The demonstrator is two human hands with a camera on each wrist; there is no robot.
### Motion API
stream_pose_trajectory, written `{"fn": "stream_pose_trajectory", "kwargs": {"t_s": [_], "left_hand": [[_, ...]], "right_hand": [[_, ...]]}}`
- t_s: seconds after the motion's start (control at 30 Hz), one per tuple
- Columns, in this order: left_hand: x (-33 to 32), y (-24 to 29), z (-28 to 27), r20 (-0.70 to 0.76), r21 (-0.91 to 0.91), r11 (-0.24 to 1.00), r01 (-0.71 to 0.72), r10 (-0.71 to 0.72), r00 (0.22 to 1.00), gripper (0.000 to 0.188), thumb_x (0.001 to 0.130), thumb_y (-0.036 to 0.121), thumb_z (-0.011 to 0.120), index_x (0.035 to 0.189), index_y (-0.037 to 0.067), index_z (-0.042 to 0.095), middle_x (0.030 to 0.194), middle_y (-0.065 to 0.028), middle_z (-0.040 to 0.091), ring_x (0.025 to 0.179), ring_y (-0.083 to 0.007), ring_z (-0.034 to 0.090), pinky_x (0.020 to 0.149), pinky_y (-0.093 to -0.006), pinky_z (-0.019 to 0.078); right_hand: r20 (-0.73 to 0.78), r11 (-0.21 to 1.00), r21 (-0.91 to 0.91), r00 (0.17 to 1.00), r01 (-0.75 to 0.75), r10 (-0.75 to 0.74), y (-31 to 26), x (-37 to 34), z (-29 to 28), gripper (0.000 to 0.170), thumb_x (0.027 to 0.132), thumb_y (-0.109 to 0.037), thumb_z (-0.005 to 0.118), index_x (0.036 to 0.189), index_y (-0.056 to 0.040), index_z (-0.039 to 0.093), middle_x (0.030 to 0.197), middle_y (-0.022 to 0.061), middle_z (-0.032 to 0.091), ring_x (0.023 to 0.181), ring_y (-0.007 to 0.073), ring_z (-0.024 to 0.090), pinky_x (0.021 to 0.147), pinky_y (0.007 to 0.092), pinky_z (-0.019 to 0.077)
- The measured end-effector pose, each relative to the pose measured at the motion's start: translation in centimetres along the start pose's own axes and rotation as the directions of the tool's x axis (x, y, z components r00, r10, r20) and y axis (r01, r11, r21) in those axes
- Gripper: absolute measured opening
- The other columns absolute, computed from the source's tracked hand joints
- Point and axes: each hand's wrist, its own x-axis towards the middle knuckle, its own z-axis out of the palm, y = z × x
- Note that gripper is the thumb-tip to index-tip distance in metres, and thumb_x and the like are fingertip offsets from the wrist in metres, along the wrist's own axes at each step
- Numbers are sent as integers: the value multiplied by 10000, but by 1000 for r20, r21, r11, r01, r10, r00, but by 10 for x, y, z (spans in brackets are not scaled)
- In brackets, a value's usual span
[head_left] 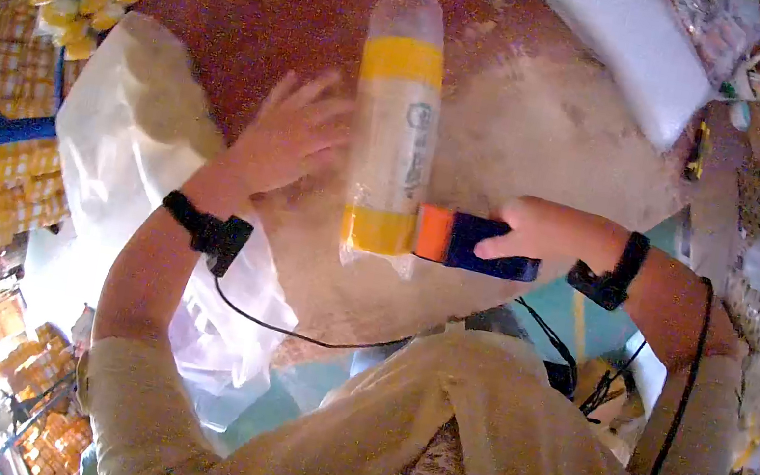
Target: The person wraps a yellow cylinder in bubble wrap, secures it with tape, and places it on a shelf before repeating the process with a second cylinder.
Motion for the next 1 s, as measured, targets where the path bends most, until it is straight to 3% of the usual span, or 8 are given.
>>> {"fn": "stream_pose_trajectory", "kwargs": {"t_s": [0.03,0.17,0.2,0.4,0.5,0.6,0.7,1.0], "left_hand": [[-8,1,-5,-38,39,999,17,-15,999,249,740,218,558,983,187,602,1259,-43,424,1254,-325,243,1031,-535,127],[30,47,-9,-258,153,988,-9,49,965,238,738,211,555,970,210,609,1181,2,490,1239,-260,297,1005,-537,184],[37,52,-8,-291,145,989,-22,64,954,231,736,207,560,962,205,610,1167,4,499,1239,-257,299,1003,-532,197],[0,21,12,-227,-97,995,-14,-9,974,192,741,194,559,892,88,612,1146,-73,505,1225,-342,298,1025,-499,204],[-42,0,4,-361,-249,967,59,-149,920,117,670,152,650,753,79,616,1030,-82,523,1168,-334,349,924,-409,361],[-58,-2,19,-421,-239,942,234,-318,850,161,616,102,692,679,37,559,1016,-135,487,1150,-389,348,943,-430,340],[-59,16,20,-329,-247,863,441,-502,799,299,670,166,675,887,24,526,1192,-201,409,1233,-400,256,1006,-460,268],[-52,18,32,-431,-408,876,259,-434,791,413,656,151,688,1011,39,509,1236,-200,374,1235,-425,227,1010,-463,260]], "right_hand": [[-19,994,-98,999,41,-43,-17,13,-2,427,754,-382,590,930,7,596,750,132,630,673,207,598,638,326,470],[-117,916,162,929,368,-352,-52,7,-5,461,745,-421,571,955,-12,597,829,177,624,755,257,601,690,355,461],[-77,960,93,963,265,-258,-57,10,-5,485,743,-443,561,971,-16,594,845,175,625,766,267,601,695,358,460],[-100,944,109,948,312,-302,-47,4,-10,457,744,-410,587,966,-11,590,840,154,626,775,243,599,697,344,461],[-94,967,139,975,213,-201,-45,12,-16,432,747,-383,599,958,-5,588,832,152,624,761,226,595,691,337,459],[-42,965,-124,970,233,-240,-66,44,-19,446,747,-388,598,936,15,588,822,156,625,752,234,595,672,346,457],[-30,942,-294,983,164,-181,-88,56,-18,473,736,-416,600,857,42,603,758,189,617,682,279,595,623,380,456],[-17,840,-535,993,87,-114,-116,65,-24,532,719,-458,602,825,63,609,707,218,601,623,324,585,593,421,453]]}}
